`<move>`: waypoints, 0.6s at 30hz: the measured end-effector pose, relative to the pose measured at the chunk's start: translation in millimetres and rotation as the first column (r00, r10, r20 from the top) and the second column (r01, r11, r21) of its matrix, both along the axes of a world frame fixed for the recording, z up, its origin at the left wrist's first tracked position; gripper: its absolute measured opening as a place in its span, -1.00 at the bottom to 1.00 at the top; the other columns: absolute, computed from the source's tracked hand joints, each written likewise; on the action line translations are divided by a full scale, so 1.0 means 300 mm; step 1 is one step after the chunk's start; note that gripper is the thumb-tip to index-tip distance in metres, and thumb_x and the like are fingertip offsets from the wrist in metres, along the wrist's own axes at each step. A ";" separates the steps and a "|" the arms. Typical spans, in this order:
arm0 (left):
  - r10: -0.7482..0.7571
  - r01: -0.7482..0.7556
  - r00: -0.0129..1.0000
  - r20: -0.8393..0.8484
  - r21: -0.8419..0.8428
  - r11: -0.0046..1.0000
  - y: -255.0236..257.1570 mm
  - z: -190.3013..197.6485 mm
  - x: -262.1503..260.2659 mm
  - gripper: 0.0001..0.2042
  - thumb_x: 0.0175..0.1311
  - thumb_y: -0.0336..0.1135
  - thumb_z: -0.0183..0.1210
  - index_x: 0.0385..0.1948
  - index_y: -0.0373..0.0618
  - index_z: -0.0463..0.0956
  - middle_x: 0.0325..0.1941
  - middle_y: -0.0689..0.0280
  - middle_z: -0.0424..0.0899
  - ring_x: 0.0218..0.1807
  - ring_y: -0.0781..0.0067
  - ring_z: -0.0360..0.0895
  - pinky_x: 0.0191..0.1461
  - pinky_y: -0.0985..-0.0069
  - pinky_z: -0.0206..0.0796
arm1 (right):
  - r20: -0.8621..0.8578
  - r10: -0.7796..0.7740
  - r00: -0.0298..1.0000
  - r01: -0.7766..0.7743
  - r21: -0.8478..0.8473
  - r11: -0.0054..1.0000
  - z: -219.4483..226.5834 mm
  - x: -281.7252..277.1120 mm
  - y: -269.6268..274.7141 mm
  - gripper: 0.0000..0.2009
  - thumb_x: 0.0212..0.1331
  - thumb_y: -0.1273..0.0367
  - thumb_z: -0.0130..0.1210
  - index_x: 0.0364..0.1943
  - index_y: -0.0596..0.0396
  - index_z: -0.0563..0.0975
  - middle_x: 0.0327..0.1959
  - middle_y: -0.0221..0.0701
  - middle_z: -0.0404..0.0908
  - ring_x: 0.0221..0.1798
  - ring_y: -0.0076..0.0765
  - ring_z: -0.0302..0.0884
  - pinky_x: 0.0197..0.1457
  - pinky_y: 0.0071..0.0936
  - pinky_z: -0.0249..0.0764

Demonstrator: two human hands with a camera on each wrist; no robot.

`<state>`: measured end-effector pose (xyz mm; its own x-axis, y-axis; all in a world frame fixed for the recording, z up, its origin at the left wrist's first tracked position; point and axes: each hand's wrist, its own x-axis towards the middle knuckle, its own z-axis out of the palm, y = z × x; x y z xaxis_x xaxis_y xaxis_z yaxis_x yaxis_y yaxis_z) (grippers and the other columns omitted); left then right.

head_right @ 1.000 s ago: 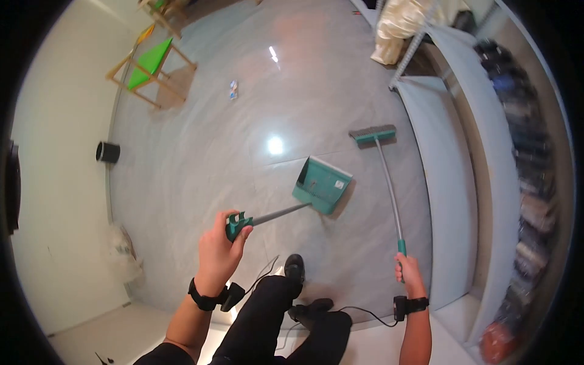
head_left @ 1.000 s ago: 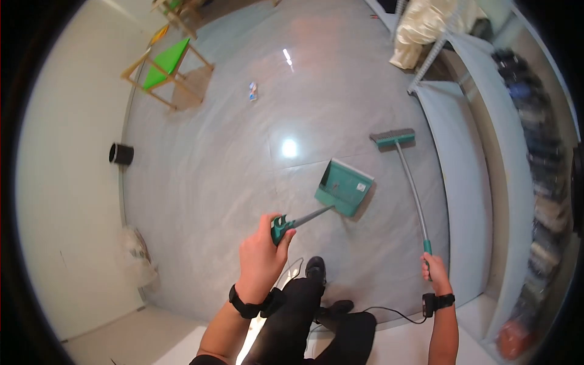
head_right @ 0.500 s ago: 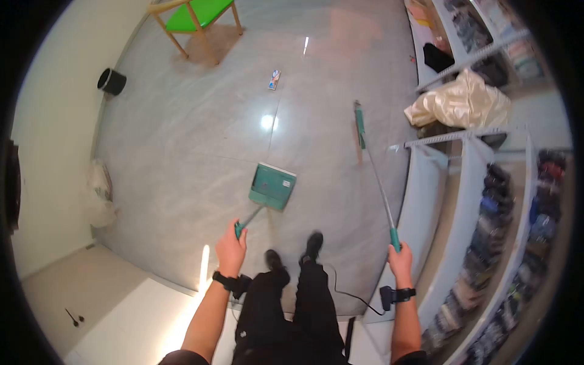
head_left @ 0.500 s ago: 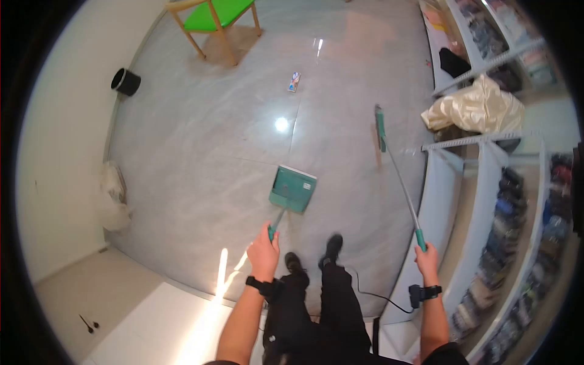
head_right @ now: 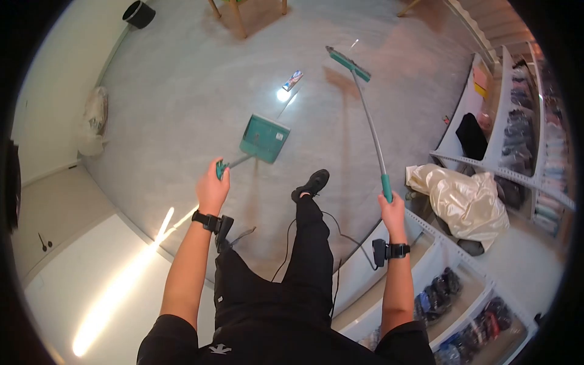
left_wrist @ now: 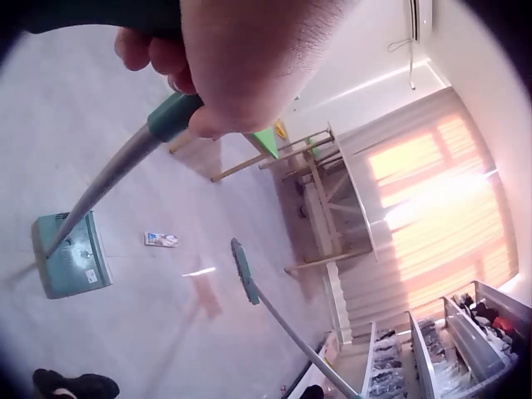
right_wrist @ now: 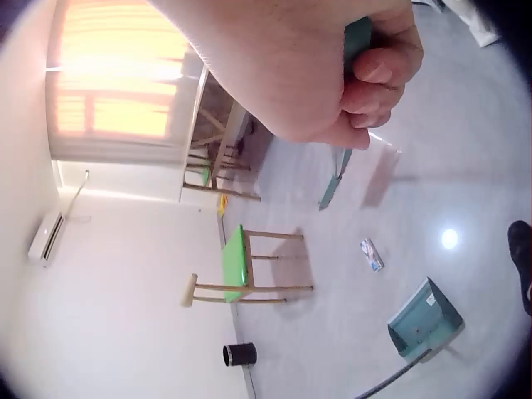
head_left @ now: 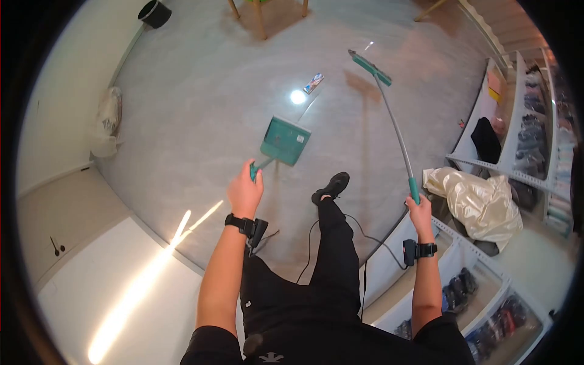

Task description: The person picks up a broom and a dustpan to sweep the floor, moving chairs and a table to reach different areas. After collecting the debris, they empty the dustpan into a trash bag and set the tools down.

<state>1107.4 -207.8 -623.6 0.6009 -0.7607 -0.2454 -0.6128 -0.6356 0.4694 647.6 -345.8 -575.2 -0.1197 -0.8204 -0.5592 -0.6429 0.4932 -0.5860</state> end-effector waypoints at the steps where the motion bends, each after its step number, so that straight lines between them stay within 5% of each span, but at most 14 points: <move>1: 0.009 -0.009 1.000 0.017 0.008 1.000 -0.061 0.000 -0.014 -0.69 0.23 -0.15 0.14 0.01 0.10 0.46 -0.39 0.04 0.66 -0.34 -0.09 0.59 -0.36 0.10 0.40 | -0.097 0.135 0.986 -0.148 -0.146 0.978 -0.023 -0.026 -0.088 -0.81 0.20 0.31 0.14 -0.30 0.18 0.54 -0.65 -0.57 0.39 -0.67 -0.71 0.21 -0.61 -0.62 0.13; 2: 0.019 -0.020 1.000 0.015 0.030 0.999 -0.111 0.009 -0.014 -0.69 0.23 -0.15 0.14 0.01 0.10 0.46 -0.39 0.04 0.66 -0.34 -0.09 0.59 -0.36 0.10 0.40 | -0.204 0.252 0.946 -0.302 -0.270 0.914 -0.045 -0.029 -0.153 -0.81 0.19 0.31 0.14 -0.30 0.18 0.55 -0.64 -0.57 0.39 -0.66 -0.72 0.21 -0.61 -0.62 0.12; 3: 0.035 -0.035 0.999 0.014 0.030 0.999 -0.170 0.023 -0.017 -0.69 0.23 -0.15 0.14 0.01 0.10 0.46 -0.39 0.06 0.66 -0.34 -0.09 0.59 -0.36 0.10 0.39 | -0.137 0.149 0.979 -0.159 -0.070 0.985 -0.008 0.006 -0.227 -0.78 0.17 0.31 0.17 -0.25 0.22 0.55 -0.64 -0.52 0.42 -0.66 -0.67 0.26 -0.61 -0.56 0.17; 6: 0.072 -0.073 0.997 0.025 0.039 0.997 -0.309 0.050 -0.008 -0.69 0.23 -0.16 0.13 0.00 0.10 0.47 -0.41 0.08 0.66 -0.34 -0.08 0.59 -0.36 0.11 0.40 | 0.025 0.030 0.999 -0.032 0.079 0.996 0.008 0.051 -0.385 -0.73 0.14 0.30 0.19 -0.21 0.25 0.54 -0.65 -0.48 0.44 -0.65 -0.60 0.31 -0.59 -0.50 0.22; 10: 0.086 -0.086 0.996 0.032 0.016 0.996 -0.439 0.035 0.025 -0.70 0.23 -0.15 0.13 -0.01 0.10 0.48 -0.44 0.11 0.66 -0.35 -0.06 0.60 -0.36 0.13 0.40 | -0.135 0.213 0.968 -0.209 0.043 0.977 -0.074 0.004 -0.565 -0.71 0.14 0.30 0.18 -0.19 0.28 0.53 -0.65 -0.45 0.45 -0.64 -0.57 0.36 -0.58 -0.46 0.28; 12: 0.086 -0.087 0.996 0.033 0.016 0.996 -0.492 0.039 0.043 -0.70 0.23 -0.16 0.13 -0.01 0.10 0.48 -0.44 0.11 0.66 -0.35 -0.05 0.60 -0.36 0.14 0.41 | -0.352 0.404 0.844 -0.445 -0.040 0.895 -0.036 0.027 -0.653 -0.70 0.13 0.30 0.18 -0.18 0.29 0.52 -0.64 -0.30 0.50 -0.61 -0.35 0.47 -0.51 -0.36 0.36; 13: 0.082 -0.083 0.996 0.038 0.009 0.997 -0.512 0.046 0.045 -0.70 0.23 -0.16 0.13 -0.02 0.09 0.48 -0.45 0.11 0.66 -0.36 -0.04 0.61 -0.36 0.15 0.41 | -0.450 0.493 0.745 -0.580 -0.071 0.812 -0.057 -0.011 -0.708 -0.68 0.10 0.30 0.19 -0.18 0.28 0.52 -0.58 -0.09 0.53 -0.49 -0.04 0.54 -0.38 -0.23 0.42; 14: 0.099 -0.100 0.994 0.035 0.014 0.995 -0.528 0.051 0.047 -0.70 0.23 -0.16 0.13 -0.02 0.09 0.48 -0.45 0.11 0.66 -0.36 -0.04 0.61 -0.36 0.15 0.41 | -0.450 0.508 0.734 -0.594 -0.064 0.802 -0.047 -0.040 -0.774 -0.68 0.10 0.30 0.19 -0.18 0.28 0.52 -0.58 -0.09 0.53 -0.49 -0.04 0.54 -0.38 -0.23 0.42; 16: 0.110 -0.111 0.994 0.015 0.045 0.993 -0.560 0.059 0.059 -0.69 0.21 -0.14 0.16 -0.02 0.10 0.48 -0.39 0.08 0.67 -0.32 -0.10 0.60 -0.31 0.12 0.43 | -0.594 0.594 0.542 -0.738 0.002 0.675 0.003 -0.071 -0.891 -0.70 0.07 0.29 0.20 -0.21 0.26 0.53 -0.51 0.00 0.54 -0.38 0.14 0.53 -0.30 -0.16 0.40; 18: 0.110 -0.110 0.994 0.022 0.025 0.994 -0.573 0.042 0.076 -0.70 0.20 -0.15 0.16 -0.03 0.09 0.49 -0.42 0.10 0.66 -0.35 -0.07 0.60 -0.34 0.13 0.42 | -0.571 0.628 0.529 -0.746 0.042 0.665 0.123 -0.050 -1.020 -0.70 0.07 0.28 0.19 -0.24 0.28 0.53 -0.51 -0.01 0.54 -0.39 0.10 0.53 -0.31 -0.17 0.40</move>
